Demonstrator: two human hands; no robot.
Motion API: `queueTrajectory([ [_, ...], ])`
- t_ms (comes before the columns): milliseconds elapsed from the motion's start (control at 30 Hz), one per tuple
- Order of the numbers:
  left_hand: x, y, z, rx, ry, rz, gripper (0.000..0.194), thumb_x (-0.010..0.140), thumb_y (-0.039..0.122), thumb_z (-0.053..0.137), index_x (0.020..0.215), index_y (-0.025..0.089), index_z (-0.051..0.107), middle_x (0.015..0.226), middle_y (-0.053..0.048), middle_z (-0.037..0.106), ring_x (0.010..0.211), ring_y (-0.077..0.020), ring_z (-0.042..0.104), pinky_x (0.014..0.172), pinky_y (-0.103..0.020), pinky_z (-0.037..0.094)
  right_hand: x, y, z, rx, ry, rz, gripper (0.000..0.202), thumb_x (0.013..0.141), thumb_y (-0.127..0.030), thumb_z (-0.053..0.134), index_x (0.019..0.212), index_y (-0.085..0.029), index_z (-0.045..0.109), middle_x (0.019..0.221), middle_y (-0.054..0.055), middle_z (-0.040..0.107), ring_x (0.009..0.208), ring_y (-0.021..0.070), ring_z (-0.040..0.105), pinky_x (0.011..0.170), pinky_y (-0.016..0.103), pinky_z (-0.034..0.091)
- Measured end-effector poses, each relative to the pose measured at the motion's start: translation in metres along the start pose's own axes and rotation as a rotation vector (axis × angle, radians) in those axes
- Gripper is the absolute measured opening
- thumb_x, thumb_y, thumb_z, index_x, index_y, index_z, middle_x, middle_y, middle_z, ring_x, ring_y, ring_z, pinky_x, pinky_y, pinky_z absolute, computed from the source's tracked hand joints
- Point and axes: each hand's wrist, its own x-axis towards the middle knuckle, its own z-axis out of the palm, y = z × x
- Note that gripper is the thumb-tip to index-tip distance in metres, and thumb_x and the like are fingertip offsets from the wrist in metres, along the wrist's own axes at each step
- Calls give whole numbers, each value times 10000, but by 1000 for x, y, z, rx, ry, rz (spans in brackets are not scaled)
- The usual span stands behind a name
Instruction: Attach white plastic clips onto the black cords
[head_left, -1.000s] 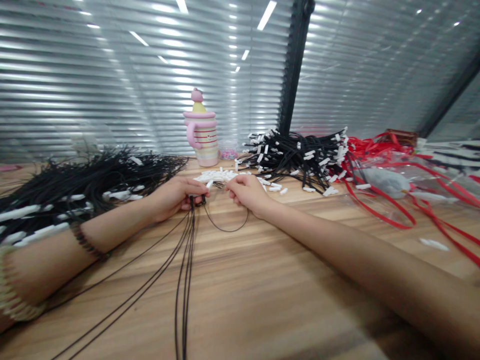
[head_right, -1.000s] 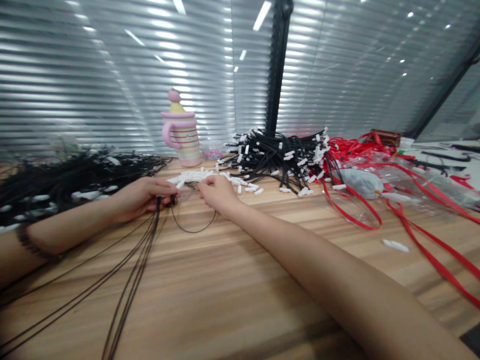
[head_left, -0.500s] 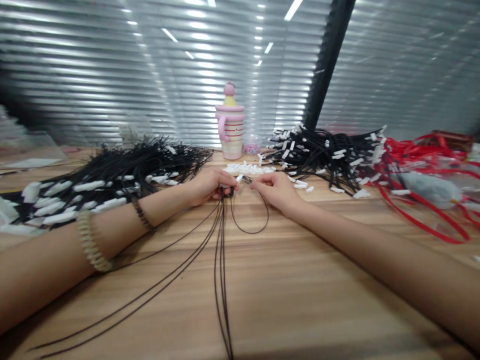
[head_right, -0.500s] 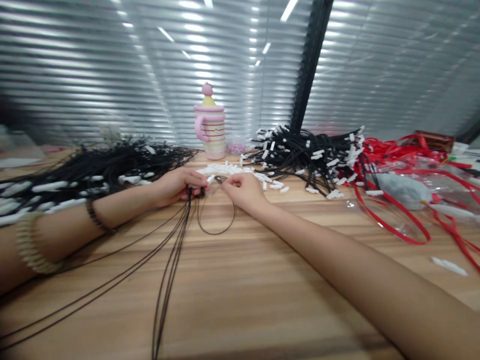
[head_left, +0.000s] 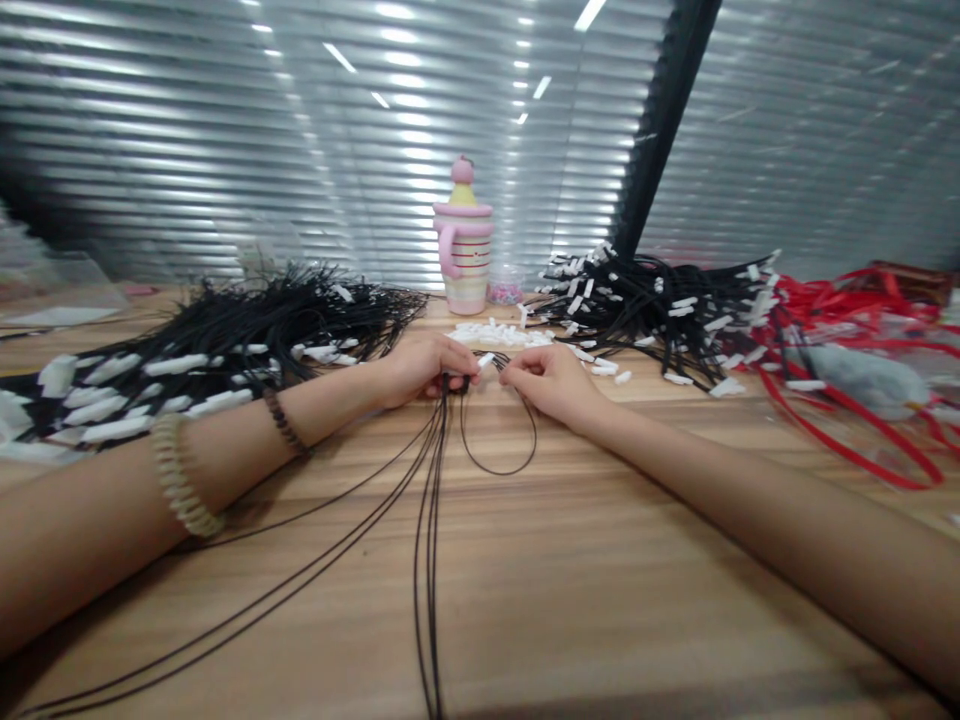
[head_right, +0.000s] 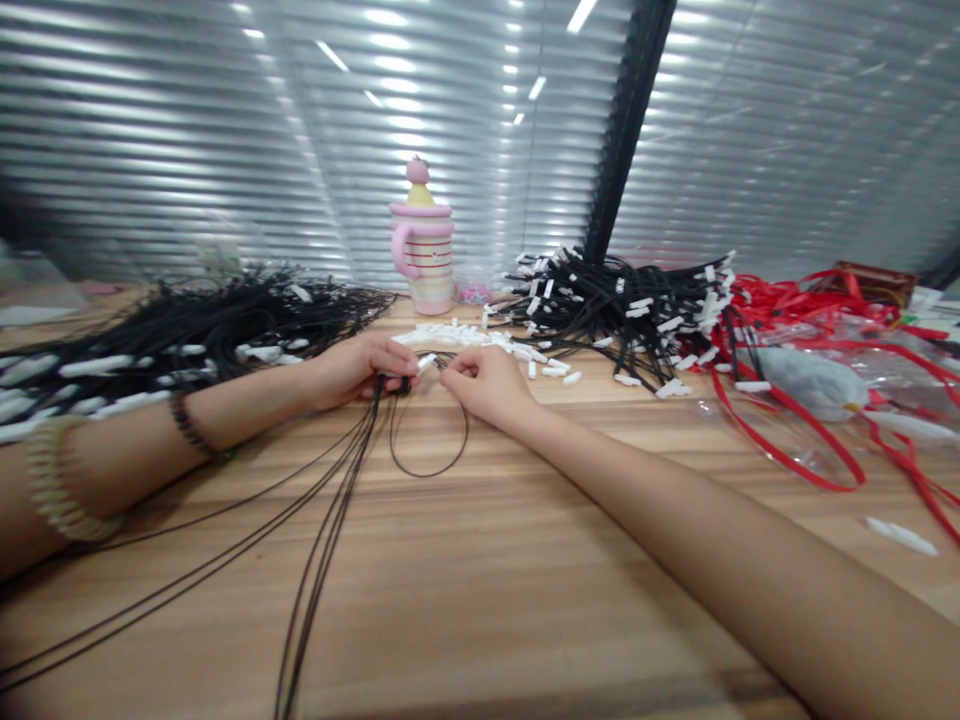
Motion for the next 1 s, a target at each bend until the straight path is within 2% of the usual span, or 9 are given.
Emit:
queueTrajectory([
  [100, -1, -1, 1, 15, 21, 8, 145, 583, 269, 592, 602, 126, 584, 470, 12, 447, 382, -43, 342, 338, -164, 158, 0, 1, 0, -27, 13, -12, 197, 680, -224, 507, 627, -123, 668, 509, -6, 541, 481, 82, 422, 457, 193, 281],
  [333, -1, -3, -1, 43, -26, 47, 164, 609, 291, 566, 616, 129, 592, 491, 11, 455, 385, -37, 335, 339, -157, 162, -1, 0, -1, -33, 11, -39, 201, 688, -229, 504, 636, -118, 662, 544, 5, 567, 515, 91, 448, 460, 192, 280],
  [667, -2, -2, 0, 71, -16, 47, 160, 612, 292, 571, 604, 133, 586, 478, 23, 449, 377, -34, 328, 340, -162, 171, 0, 2, 0, -39, 30, -58, 191, 690, -211, 513, 655, -123, 679, 579, 11, 605, 538, 101, 487, 491, 198, 310],
  [1000, -5, 0, 2, 134, -16, 85, 174, 627, 305, 552, 622, 135, 590, 500, 23, 462, 395, -36, 347, 352, -162, 191, -3, -2, -2, -104, 34, -92, 183, 687, -211, 519, 631, -120, 667, 548, 5, 585, 522, 97, 479, 484, 199, 303],
])
